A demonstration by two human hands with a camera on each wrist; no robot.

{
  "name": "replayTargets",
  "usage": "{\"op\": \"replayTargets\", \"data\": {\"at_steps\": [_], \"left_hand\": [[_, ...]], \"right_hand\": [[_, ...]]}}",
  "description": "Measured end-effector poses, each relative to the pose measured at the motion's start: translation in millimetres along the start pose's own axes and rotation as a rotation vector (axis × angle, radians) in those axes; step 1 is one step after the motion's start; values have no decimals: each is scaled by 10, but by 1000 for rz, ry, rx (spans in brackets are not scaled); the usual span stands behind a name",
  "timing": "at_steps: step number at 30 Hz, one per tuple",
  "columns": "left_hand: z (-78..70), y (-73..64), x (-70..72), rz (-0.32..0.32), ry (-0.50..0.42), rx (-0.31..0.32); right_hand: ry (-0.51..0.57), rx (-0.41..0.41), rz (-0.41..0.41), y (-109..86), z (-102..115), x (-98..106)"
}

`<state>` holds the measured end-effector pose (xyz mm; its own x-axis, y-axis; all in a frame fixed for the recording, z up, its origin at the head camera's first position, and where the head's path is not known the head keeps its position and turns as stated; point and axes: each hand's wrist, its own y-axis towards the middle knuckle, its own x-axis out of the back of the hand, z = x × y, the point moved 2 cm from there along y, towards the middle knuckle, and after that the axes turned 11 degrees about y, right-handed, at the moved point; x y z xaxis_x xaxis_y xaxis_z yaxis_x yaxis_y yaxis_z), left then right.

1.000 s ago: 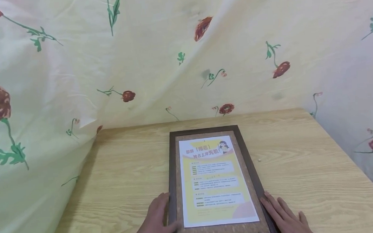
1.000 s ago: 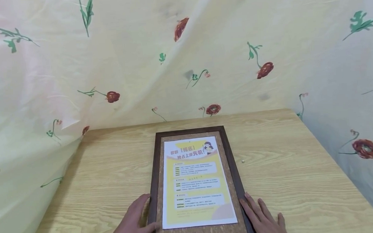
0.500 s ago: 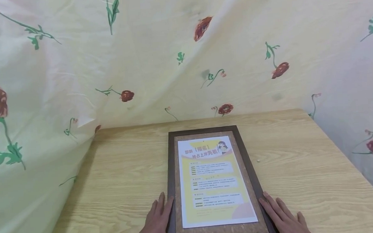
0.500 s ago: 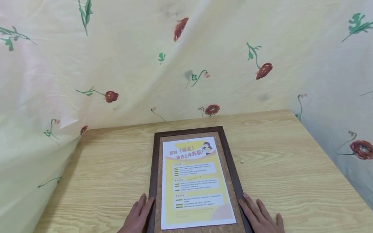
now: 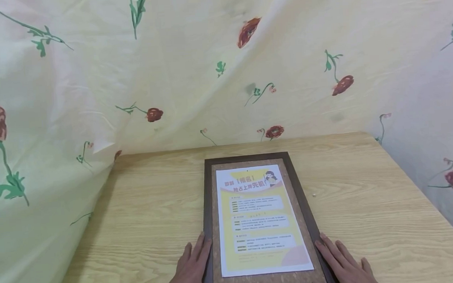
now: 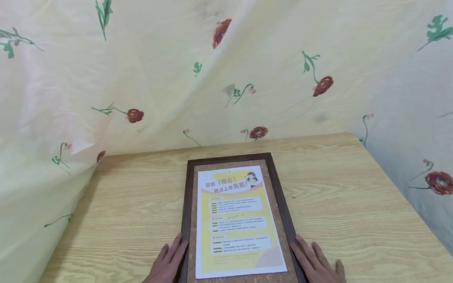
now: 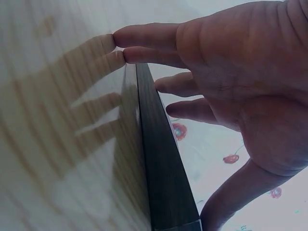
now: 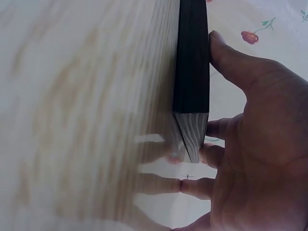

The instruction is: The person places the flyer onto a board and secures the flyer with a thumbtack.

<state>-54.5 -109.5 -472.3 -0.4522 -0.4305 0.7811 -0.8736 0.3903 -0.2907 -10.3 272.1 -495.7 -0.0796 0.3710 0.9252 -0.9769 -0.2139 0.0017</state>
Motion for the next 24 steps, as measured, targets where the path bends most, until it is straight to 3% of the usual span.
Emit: {"op": "replayTargets", "data": {"at_steps": [7,11,15,24], "left_hand": [[3,-3,-8,1,68,-5],[-15,4,-2,17,102,9],[-36,5,11,23,127,31],[-34,-12,-2,20,125,17]], "right_hand": [[1,-9,40,35,-17,17],[80,-13,151,124,-66,114],[187,-15,240,293,-102,345],[323,146,-13,729,-270,734]]}}
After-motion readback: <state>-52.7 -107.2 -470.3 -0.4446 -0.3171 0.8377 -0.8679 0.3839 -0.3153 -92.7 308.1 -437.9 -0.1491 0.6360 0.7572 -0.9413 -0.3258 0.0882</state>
